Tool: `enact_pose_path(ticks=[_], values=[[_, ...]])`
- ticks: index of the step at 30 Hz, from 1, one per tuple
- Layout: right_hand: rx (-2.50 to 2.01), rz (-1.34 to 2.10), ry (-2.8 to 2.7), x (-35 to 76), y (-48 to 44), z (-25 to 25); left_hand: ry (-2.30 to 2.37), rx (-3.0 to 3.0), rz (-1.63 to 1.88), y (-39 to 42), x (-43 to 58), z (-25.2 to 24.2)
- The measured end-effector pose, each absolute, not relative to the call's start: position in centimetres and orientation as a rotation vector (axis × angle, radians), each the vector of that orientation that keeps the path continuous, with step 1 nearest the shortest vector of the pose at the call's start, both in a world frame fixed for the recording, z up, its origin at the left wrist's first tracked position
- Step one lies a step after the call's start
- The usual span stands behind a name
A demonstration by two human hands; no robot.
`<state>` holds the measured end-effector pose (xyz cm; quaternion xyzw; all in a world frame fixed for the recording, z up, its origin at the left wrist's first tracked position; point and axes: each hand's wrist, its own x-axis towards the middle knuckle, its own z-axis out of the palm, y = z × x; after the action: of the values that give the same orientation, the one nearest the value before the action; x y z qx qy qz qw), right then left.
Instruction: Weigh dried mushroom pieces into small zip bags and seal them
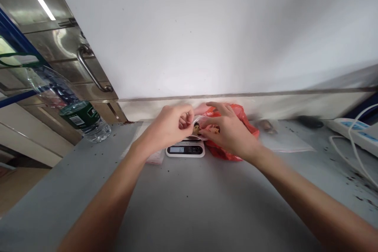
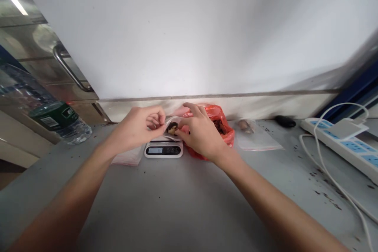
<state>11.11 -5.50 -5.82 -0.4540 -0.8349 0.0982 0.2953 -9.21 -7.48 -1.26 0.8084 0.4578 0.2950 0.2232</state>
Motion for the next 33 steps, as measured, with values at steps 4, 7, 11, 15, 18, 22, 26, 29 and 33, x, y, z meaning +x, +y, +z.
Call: enact_pose_path(ticks=[4, 7, 11, 15, 18, 22, 26, 29, 33], values=[[-1.068, 0.476, -2.214, 11.9, -4.9, -5.1, 1.277, 2.276, 0.789, -7.4, -9.4, -1.3], [-0.958, 0.709, -2.113, 13.6, -4.8, -3.0, 1.333, 2.296, 0.778, -7.2, -9.9, -1.1], [-1.152, 0.913, -2.037, 17.2, -4.1, -1.1, 1.396, 2.307, 0.754, -7.1, -10.6, -0.8], [-1.512, 0.585, -2.344, 19.7, -2.3, -2.0, 1.393, 2.329, 0.739, -7.0, -10.7, -0.9], [-1.582, 0.343, -2.433, 19.3, -1.5, -3.5, 1.401, 2.338, 0.713, -6.9, -10.6, -1.1], [-1.576, 0.181, -2.467, 16.1, -1.5, -5.6, 1.430, 2.338, 0.654, -6.9, -10.4, -1.2], [-1.631, 0.179, -2.412, 13.8, -1.8, -7.4, 1.436, 2.332, 0.633, -7.0, -10.3, -1.2], [-1.627, 0.201, -2.408, 13.9, -1.7, -7.4, 1.441, 2.329, 0.648, -7.0, -10.4, -1.1], [-1.558, 0.334, -2.429, 15.8, -1.8, -5.1, 1.441, 2.333, 0.687, -6.9, -10.4, -1.1]])
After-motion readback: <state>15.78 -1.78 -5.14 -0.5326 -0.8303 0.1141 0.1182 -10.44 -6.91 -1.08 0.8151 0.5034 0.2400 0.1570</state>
